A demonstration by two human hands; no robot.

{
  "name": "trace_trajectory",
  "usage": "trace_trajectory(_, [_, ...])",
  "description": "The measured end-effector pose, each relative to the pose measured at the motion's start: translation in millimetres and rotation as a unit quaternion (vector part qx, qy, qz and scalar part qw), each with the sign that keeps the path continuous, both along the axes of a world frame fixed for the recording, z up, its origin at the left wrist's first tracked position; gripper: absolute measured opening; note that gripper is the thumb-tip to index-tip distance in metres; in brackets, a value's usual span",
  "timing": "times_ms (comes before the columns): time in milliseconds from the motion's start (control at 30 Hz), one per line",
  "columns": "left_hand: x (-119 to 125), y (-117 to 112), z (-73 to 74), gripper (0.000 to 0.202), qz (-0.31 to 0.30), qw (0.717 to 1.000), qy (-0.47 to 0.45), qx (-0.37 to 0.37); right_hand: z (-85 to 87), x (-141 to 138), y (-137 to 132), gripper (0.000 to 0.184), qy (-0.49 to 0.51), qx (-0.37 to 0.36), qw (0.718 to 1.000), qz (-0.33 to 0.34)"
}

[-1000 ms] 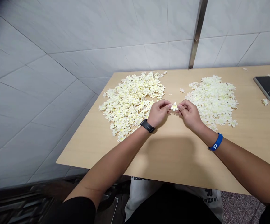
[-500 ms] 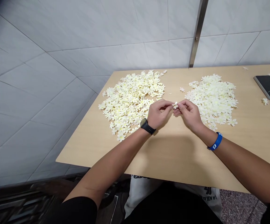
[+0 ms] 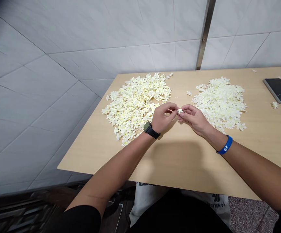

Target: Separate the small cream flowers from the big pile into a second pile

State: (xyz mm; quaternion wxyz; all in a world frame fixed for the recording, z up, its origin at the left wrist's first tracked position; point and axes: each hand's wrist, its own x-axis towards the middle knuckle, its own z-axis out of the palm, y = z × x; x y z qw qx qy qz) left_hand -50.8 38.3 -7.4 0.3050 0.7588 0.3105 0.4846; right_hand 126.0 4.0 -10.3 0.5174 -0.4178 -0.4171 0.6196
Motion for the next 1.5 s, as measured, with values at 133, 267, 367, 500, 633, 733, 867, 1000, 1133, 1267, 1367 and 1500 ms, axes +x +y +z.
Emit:
trace_trajectory(133, [0,0,0.4,0.006,-0.026,0.998,-0.015,-0.062,-1.1,1,1,0.046,0.001,0.017,0.999,-0.032])
trace_trajectory(267, [1,2,-1.2,0.017,-0.047,0.985,-0.063,-0.152,-2.7,3,3,0.042,-0.021,0.055,0.996,-0.068])
trace_trajectory(367, [2,6,-2.8,0.019,-0.054,0.97,-0.102,-0.215,-2.5,2,4,0.041,-0.039,0.079,0.994,-0.064])
trace_trajectory(500, [2,10,-2.2,0.032,-0.06,0.938,-0.175,-0.293,0.4,0,2,0.042,-0.064,0.096,0.993,-0.034])
trace_trajectory(633, [3,9,-0.4,0.039,-0.085,0.922,-0.181,-0.332,2.9,-2,-1,0.029,-0.152,0.108,0.98,-0.075])
trace_trajectory(733, [3,8,1.1,0.033,-0.101,0.922,-0.165,-0.334,3.4,-2,-2,0.019,-0.196,0.131,0.967,-0.102])
trace_trajectory(867, [0,7,3.8,0.022,-0.095,0.935,-0.122,-0.32,3.9,-2,-6,0.013,-0.243,0.139,0.955,-0.102])
trace_trajectory(1000, [-4,6,4.3,0.016,-0.088,0.956,-0.043,-0.277,4.1,-2,-10,0.016,-0.281,0.121,0.946,-0.106])
trace_trajectory(1133, [-8,9,2.7,0.019,-0.087,0.981,0.041,-0.171,2.4,1,-7,0.02,-0.303,0.148,0.937,-0.088])
trace_trajectory(1267, [-13,11,3.4,0.023,-0.093,0.985,0.062,-0.133,-0.4,6,-3,0.023,-0.315,0.192,0.929,-0.034])
trace_trajectory(1367, [-12,9,2.9,0.021,-0.094,0.982,0.046,-0.156,-2.8,5,-4,0.024,-0.328,0.2,0.922,-0.037])
trace_trajectory(1500, [-7,8,-1.9,0.014,-0.092,0.974,0.0,-0.207,-3.2,1,-8,0.024,-0.342,0.2,0.917,-0.056])
